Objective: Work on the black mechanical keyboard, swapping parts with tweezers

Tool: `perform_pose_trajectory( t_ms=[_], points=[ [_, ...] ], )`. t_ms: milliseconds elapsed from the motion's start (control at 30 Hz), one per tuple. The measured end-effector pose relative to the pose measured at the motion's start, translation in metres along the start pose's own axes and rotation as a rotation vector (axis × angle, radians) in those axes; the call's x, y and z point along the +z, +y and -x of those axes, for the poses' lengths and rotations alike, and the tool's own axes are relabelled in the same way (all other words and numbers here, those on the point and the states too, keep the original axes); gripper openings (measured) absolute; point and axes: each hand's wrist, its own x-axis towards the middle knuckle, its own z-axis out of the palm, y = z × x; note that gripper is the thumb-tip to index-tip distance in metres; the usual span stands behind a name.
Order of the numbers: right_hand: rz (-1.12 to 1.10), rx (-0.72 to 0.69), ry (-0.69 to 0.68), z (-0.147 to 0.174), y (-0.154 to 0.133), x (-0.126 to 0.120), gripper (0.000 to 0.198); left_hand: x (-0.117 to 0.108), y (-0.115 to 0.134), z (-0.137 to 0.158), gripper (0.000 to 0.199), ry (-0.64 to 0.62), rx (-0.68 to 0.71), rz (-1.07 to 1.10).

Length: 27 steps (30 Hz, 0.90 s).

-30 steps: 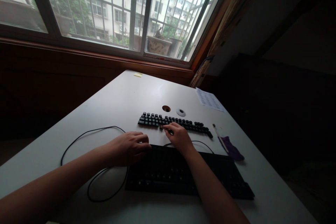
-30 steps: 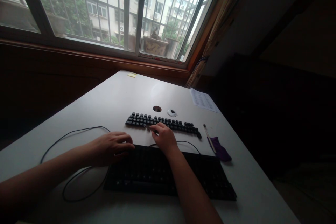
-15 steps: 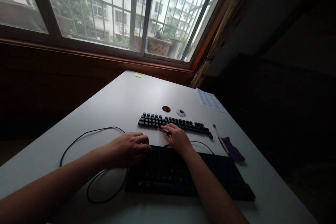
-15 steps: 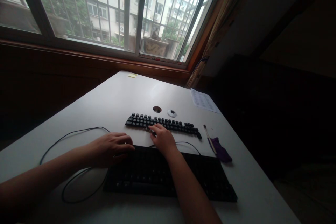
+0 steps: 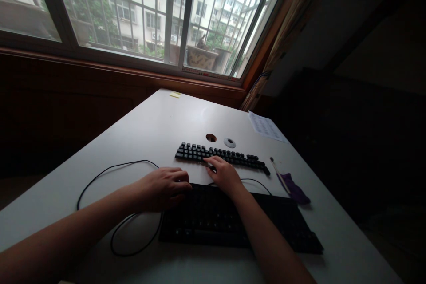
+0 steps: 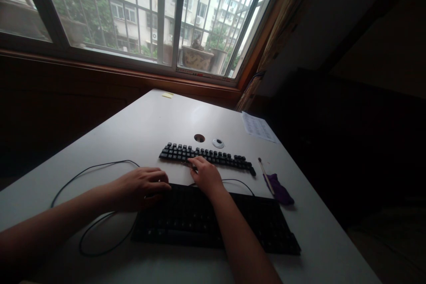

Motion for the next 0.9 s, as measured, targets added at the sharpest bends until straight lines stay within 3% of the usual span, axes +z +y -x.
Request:
perform_pose_trajectory(
  t_ms=[467, 600, 900],
  points=[
    [-0.025, 0.003, 0.052, -0.001, -0.002, -0.003, 0.036, 0.000, 0.000, 0.000, 0.022, -0.026, -0.007, 0.000],
    [-0.148, -0.012, 0.142, -0.002, -0.001, -0.013, 0.021, 0.000, 0.000, 0.000, 0.022, -0.014, -0.009, 0.004],
    [-0.550, 0.105, 0.310, 0.020, -0.009, -0.048, 0.022, 0.006, -0.004, -0.001, 0.021, -0.013, 0.015, 0.011]
  ],
)
